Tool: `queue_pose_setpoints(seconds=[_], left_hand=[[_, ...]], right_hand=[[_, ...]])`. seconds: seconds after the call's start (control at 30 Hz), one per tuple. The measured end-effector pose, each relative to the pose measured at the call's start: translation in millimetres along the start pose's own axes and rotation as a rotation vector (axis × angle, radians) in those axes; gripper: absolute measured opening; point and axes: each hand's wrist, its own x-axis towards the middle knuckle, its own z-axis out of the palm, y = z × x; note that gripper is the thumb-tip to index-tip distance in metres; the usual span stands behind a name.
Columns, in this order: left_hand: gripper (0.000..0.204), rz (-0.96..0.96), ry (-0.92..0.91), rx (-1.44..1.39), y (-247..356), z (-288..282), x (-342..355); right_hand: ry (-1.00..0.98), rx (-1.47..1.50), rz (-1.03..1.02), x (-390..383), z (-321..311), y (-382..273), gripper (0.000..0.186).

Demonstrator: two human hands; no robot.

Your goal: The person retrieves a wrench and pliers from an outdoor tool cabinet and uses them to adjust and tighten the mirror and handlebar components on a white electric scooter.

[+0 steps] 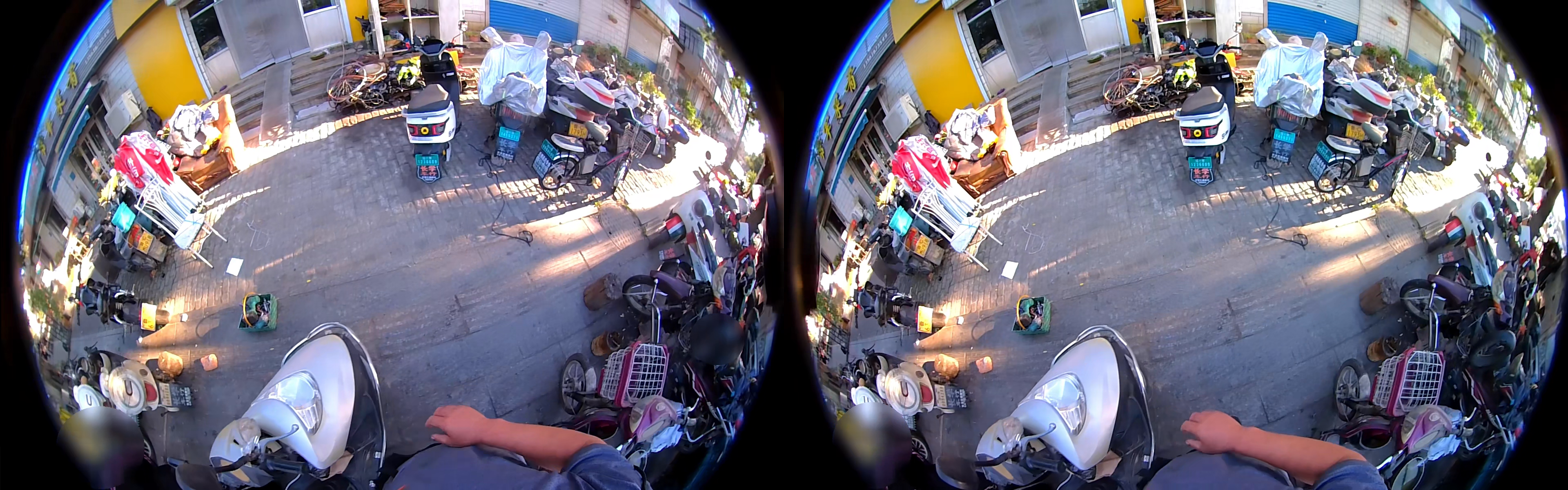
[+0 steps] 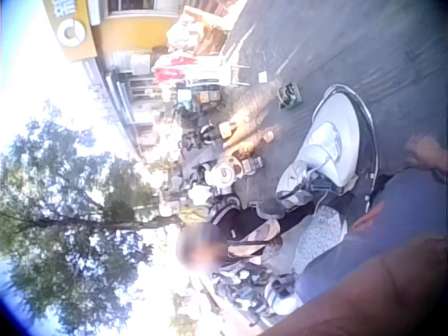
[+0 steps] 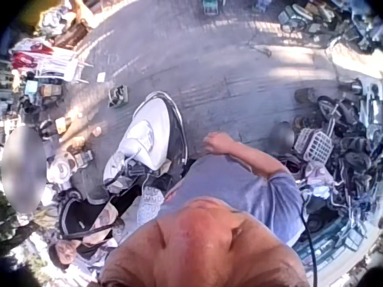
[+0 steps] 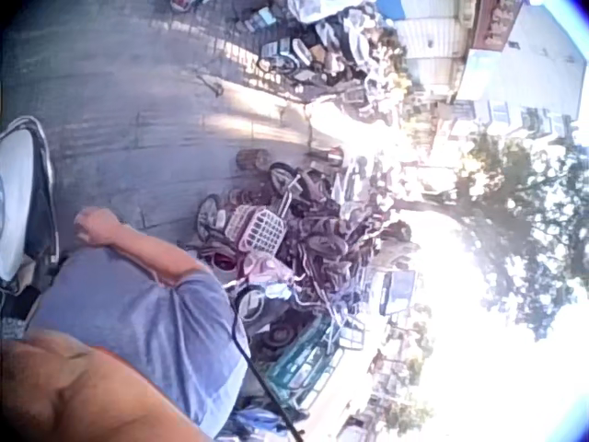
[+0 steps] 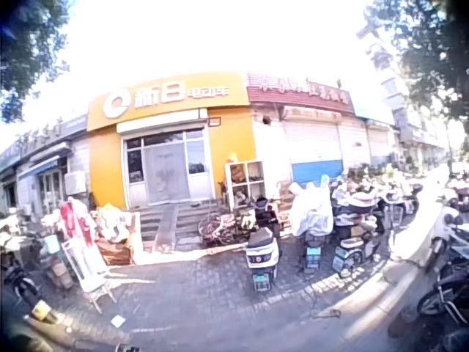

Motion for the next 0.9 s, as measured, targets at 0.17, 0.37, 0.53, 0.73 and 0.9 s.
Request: queue_pose_setpoints(seconds=[0.17, 0.37, 0.53, 0.73, 0.9], left_hand=[[0.03, 0.009, -0.594, 0.218, 88, 151, 20], [0.028, -0.089, -0.735, 0.327, 125, 248, 75], [0.027, -0.159, -0.821, 0.476, 166, 322, 151], [0.026, 0.036, -0.968, 0.632, 279, 394, 246], [0.026, 0.43, -0.874, 0.447, 368, 358, 387]], right_hand=[[-0.204, -0.023, 0.047, 12, -60, 60, 0.041], [-0.383, 0.021, -0.046, 104, -142, 124, 0.041], [-0.251, 0.065, 0.098, 202, -216, 266, 0.042], [-0.312, -0.097, 0.796, 156, -283, 527, 0.05], [-0.773, 0.052, 1.25, 204, -344, 589, 0.05]])
